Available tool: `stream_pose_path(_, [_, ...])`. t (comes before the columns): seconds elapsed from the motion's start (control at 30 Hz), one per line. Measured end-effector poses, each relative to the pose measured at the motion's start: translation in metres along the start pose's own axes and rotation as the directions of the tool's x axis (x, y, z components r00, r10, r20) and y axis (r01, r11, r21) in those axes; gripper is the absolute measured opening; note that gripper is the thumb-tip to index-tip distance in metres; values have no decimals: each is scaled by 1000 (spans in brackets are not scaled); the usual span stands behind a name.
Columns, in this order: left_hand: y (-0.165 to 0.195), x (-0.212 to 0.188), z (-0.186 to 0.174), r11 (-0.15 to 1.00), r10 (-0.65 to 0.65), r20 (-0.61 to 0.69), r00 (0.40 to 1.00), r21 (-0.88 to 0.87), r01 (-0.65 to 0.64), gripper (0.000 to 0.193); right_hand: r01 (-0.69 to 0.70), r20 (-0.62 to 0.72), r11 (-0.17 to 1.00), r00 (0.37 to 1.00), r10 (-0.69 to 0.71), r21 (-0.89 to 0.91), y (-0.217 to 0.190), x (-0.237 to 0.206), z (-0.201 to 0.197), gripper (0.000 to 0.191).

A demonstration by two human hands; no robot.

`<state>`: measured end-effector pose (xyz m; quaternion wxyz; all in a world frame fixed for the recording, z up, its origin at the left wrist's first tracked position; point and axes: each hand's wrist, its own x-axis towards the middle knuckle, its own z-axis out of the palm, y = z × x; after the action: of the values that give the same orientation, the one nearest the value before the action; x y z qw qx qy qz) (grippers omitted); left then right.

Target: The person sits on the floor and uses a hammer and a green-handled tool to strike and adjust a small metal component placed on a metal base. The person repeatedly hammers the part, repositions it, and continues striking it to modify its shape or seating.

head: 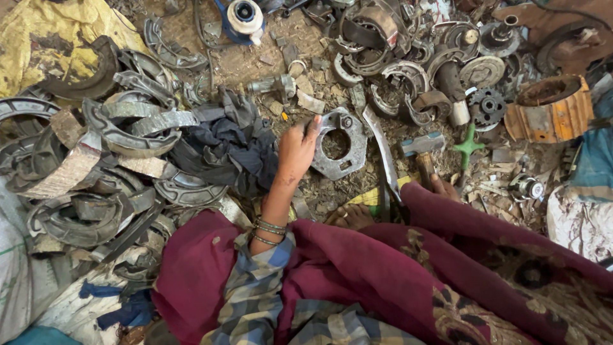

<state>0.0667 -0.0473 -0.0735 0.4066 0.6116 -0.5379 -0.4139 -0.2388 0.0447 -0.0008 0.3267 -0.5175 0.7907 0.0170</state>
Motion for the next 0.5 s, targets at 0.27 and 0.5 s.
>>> stream_pose_path(0.27, [17,-7,-2,968,-132,154,979,-194,161,47,-11,-10,1000,1000,11,-17,-2,-1,1,40])
stream_pose_path(0.5, [40,-15,-16,983,89,60,994,-166,-78,47,-31,-24,998,999,30,-46,3,2,4,39])
